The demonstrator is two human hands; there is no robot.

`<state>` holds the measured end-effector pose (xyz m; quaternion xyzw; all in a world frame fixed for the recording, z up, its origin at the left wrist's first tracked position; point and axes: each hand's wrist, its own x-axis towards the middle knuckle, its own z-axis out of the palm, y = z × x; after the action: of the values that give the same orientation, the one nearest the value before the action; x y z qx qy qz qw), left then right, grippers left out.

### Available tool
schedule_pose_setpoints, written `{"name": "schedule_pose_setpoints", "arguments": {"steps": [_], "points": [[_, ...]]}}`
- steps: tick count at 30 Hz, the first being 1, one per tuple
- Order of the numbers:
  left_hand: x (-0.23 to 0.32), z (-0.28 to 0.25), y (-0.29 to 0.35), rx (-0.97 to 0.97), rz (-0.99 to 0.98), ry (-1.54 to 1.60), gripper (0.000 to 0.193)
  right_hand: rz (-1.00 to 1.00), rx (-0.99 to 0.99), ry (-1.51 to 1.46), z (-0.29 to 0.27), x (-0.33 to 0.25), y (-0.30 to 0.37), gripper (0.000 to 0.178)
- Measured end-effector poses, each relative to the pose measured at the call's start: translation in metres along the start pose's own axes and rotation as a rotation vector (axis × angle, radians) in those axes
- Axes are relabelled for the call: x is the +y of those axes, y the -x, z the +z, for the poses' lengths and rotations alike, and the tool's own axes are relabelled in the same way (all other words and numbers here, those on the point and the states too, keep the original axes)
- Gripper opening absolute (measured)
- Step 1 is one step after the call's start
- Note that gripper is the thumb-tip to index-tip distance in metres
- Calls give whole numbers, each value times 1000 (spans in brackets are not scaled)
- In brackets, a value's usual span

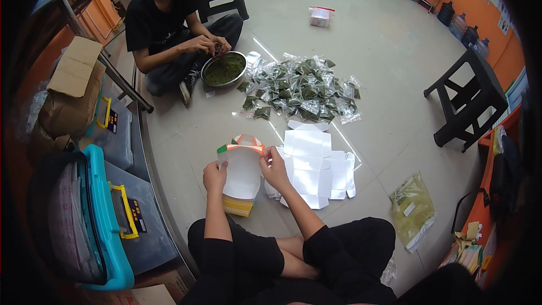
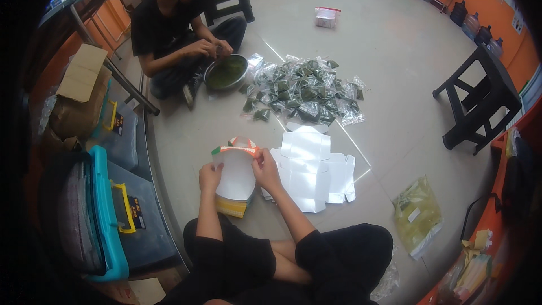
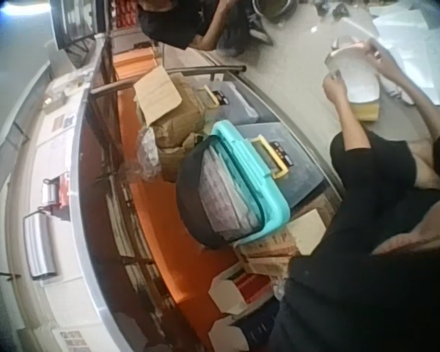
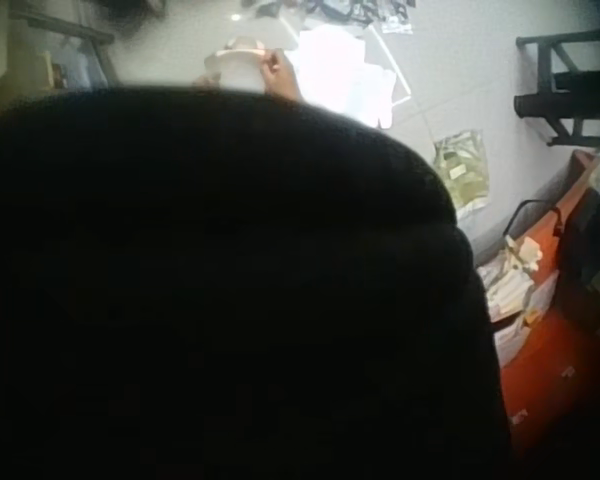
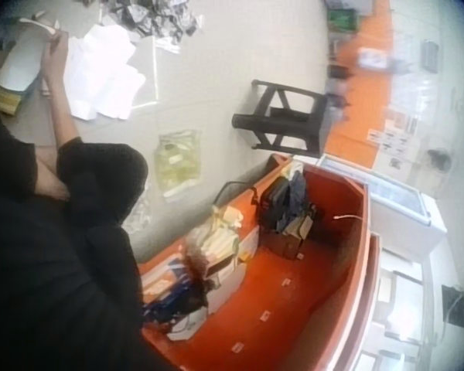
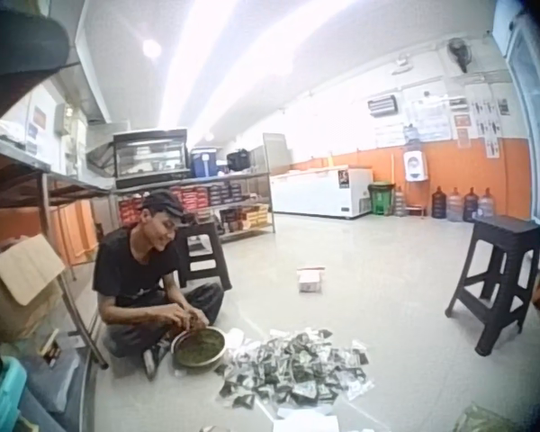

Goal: The person assembles a paper food box by hand, folding the flaps and interlocking the tabs.

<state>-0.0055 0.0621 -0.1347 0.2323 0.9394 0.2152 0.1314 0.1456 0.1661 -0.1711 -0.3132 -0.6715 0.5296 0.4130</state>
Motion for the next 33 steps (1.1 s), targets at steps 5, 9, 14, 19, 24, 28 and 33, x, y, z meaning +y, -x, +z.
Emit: {"name": "schedule_pose_setpoints", "arguments": {"steps": [5,9,14,19,24,28,33], "points": [[-6,0,-1,47,22,-2,28,19,-31,10,5,3,2,16],[7,-3,6,81,11,95,32,135,-53,73,2,8,8,28],[-12,4,-9,-137,87,215,38,171,-85,100,6,9,11,36],[-23,-2,-14,-292,157,316,41,133,-104,106,4,9,10,36],[-41,-4,-22,-302,132,306,37,121,-146,106,-1,2,7,36],[-36,2,-21,-269,313,438,36,117,-112,99,-1,0,7,35],[-12,-5,-12,-246,312,419,34,141,-141,91,-8,0,4,35]]}}
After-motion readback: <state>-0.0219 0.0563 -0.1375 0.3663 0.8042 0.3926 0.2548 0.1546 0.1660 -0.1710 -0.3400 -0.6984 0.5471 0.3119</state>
